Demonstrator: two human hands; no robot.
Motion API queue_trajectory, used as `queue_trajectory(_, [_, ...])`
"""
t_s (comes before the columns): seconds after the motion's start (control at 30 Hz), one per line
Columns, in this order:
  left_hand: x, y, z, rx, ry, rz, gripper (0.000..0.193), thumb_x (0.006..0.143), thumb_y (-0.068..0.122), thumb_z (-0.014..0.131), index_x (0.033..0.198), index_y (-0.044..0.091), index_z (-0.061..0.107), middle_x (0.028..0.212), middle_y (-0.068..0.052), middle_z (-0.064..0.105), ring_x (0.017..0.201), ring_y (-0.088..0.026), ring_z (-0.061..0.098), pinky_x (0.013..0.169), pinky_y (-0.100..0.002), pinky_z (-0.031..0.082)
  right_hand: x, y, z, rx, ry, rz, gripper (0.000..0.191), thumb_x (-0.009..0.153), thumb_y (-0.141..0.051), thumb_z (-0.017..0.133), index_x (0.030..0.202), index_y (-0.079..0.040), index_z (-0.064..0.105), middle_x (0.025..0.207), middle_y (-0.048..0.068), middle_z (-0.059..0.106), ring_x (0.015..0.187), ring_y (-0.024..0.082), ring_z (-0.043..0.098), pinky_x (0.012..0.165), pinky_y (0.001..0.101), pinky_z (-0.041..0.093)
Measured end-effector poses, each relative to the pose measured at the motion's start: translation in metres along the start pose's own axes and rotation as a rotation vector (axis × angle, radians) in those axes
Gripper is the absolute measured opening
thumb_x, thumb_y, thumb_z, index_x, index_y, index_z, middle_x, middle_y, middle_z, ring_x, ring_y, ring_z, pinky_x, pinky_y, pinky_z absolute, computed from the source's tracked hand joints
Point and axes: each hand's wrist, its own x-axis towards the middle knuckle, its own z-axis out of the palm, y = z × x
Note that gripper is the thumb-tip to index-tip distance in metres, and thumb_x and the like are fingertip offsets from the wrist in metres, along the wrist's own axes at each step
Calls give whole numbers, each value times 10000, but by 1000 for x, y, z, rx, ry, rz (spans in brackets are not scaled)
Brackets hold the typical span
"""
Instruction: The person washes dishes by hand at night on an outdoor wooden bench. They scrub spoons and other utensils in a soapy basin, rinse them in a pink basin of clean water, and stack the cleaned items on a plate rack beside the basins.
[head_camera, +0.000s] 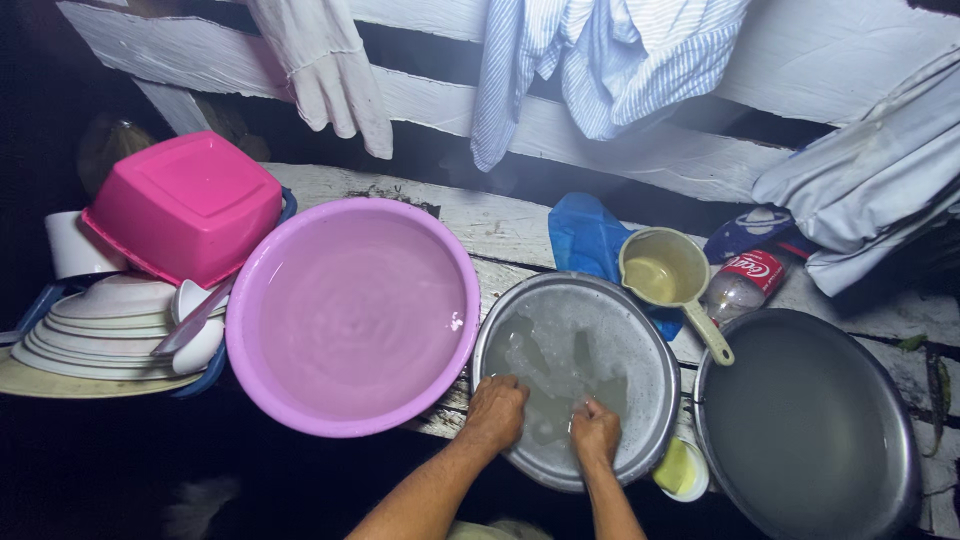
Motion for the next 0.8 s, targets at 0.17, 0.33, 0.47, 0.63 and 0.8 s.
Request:
queue_trajectory(0.17, [2,11,-3,-122,34,-36,251,827,104,718,1067,36,738,1135,-225,669,1121,-377,627,1025,-466,450,1,4,-13,39,163,-153,348,882,-171,693,1208,-79,774,1009,195,768,917,285,741,867,380,552])
queue_trajectory(0.33, [22,15,9,-391,40,-170,339,844,160,740,1152,25,704,1167,-224,681,1129,-389,660,998,-444,510,-5,0,-26,189,174,-93,313,924,-181,685,1212,-82,759,1081,146,771,994,277,725,915,375,524])
queue_trajectory(0.47, [39,22,18,-560,67,-248,386,848,193,737,1187,12,696,1136,-231,713,1130,-362,690,999,-413,537,-10,5,-34,151,224,-226,295,924,-150,689,1192,-58,772,1122,165,738,1037,285,695,927,377,515])
queue_trajectory(0.63, [63,29,24,-607,10,-411,565,838,230,775,1333,46,573,1228,-189,694,1175,-312,671,1023,-395,519,-9,13,-35,338,76,-144,302,973,-185,635,1222,-38,724,973,129,792,889,221,736,827,349,558])
queue_trajectory(0.8, [81,26,42,-717,178,-284,766,814,87,769,1496,130,422,1371,-170,574,1252,-318,571,1051,-395,448,-21,3,-51,239,-32,-110,313,999,-225,597,1227,-50,721,893,99,802,794,164,726,749,331,561])
